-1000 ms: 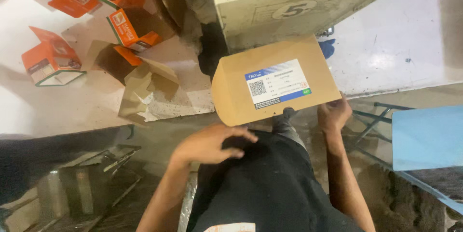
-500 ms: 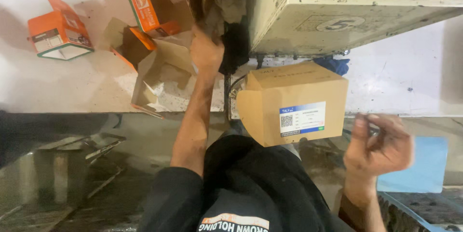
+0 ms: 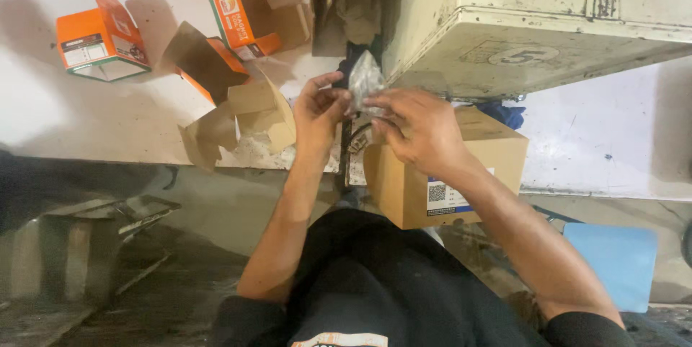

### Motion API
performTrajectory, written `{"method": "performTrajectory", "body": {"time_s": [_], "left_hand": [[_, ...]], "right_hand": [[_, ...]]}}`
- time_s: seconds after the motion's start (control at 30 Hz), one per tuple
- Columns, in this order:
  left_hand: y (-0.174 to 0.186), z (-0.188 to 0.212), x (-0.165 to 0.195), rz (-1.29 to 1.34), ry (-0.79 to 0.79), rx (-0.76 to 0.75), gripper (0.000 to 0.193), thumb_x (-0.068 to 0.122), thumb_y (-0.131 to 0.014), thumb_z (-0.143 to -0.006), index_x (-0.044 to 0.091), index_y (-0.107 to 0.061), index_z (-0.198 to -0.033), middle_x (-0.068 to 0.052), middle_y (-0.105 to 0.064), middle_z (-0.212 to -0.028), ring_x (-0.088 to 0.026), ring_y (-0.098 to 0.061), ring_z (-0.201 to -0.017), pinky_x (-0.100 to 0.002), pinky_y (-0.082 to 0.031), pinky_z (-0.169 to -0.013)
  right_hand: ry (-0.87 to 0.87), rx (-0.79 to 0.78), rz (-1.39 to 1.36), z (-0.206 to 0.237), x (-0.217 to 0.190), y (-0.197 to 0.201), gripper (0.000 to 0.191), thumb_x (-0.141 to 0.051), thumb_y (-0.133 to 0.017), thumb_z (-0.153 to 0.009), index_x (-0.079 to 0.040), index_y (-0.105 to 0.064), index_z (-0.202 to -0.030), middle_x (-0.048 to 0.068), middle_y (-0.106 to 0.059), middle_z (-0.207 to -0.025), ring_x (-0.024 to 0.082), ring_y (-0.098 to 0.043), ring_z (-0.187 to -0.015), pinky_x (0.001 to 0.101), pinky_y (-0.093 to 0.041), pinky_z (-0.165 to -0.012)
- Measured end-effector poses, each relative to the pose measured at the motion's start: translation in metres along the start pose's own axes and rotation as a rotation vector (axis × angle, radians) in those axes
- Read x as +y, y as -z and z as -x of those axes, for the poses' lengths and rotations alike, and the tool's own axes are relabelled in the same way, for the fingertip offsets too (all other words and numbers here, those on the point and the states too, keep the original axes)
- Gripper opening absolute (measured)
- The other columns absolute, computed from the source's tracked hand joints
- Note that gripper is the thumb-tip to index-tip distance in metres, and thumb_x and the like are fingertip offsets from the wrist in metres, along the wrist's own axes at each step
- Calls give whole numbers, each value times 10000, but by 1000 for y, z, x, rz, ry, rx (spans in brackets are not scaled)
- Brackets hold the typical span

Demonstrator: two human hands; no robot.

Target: The person sits at a workbench and applies adhesive from a tube to small black plug components held in plastic trays, one at a time, occasionally wiping the tube with a blue cloth. They then place treated components into cardboard boxes and continue treating more components from the trays.

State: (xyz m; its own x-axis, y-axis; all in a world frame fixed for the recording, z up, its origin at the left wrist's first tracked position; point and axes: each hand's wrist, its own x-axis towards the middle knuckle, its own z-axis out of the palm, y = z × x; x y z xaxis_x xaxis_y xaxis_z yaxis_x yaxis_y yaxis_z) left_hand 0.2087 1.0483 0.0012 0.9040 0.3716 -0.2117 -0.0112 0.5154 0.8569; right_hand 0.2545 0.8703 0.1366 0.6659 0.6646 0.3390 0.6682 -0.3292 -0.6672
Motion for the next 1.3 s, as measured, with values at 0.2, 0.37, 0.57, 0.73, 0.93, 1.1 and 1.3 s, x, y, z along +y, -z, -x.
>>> {"method": "performTrajectory", "body": {"time_s": [0.2,0.37,0.57,0.73,0.93,1.1,1.3], "left_hand": [[-9,27,25,288,42,-14,383,-55,-651,-911,13,-569,-1278,-77,-670,-991,-164,-654,-825,-350,-617,-779],[-9,28,36,418,82,-28,361,-40,-631,-907,23,-569,-1257,-67,-646,-953,-169,-636,-781,-354,-576,-734],[-17,39,56,417,23,-20,322,-25,-663,-905,36,-578,-1211,-25,-594,-920,-135,-594,-752,-294,-536,-691],[-22,37,68,385,-67,-10,256,-15,-669,-933,37,-583,-1168,-30,-585,-945,-118,-581,-790,-272,-497,-678],[-28,29,52,111,-267,-33,289,-31,-696,-922,45,-568,-1170,-12,-578,-996,-88,-531,-874,-235,-442,-751],[-21,10,40,-127,-395,149,273,95,-594,-1086,14,-577,-1346,-50,-624,-1238,-130,-577,-1157,-247,-473,-1013],[-13,-1,24,396,28,-56,410,141,-531,-1050,-18,-511,-1427,-147,-685,-1225,-232,-701,-1053,-420,-622,-900]], "right_hand": [[42,-118,86,-16,24,-11,263,-33,-781,-832,-105,-747,-1082,79,-724,-1046,308,-704,-972,409,-577,-849],[312,-86,138,-16,26,-4,285,-11,-773,-745,-106,-697,-1002,76,-723,-1136,301,-706,-962,403,-586,-826],[429,-155,80,-18,19,1,305,63,-740,-699,-51,-664,-972,91,-751,-1141,299,-705,-876,414,-582,-742],[49,-286,-166,-17,6,6,285,-57,-755,-817,-7,-635,-1070,110,-732,-961,309,-733,-814,401,-571,-646],[-157,-438,262,-48,14,-9,122,-202,-704,-880,-97,-731,-935,189,-709,-817,415,-683,-812,528,-531,-710],[-142,-297,240,-55,23,-22,246,-241,-755,-805,-95,-748,-1002,178,-703,-779,411,-678,-752,519,-538,-682],[-9,-193,352,-51,31,-38,130,-146,-728,-796,-69,-715,-900,146,-683,-842,374,-689,-811,485,-560,-729]]}}
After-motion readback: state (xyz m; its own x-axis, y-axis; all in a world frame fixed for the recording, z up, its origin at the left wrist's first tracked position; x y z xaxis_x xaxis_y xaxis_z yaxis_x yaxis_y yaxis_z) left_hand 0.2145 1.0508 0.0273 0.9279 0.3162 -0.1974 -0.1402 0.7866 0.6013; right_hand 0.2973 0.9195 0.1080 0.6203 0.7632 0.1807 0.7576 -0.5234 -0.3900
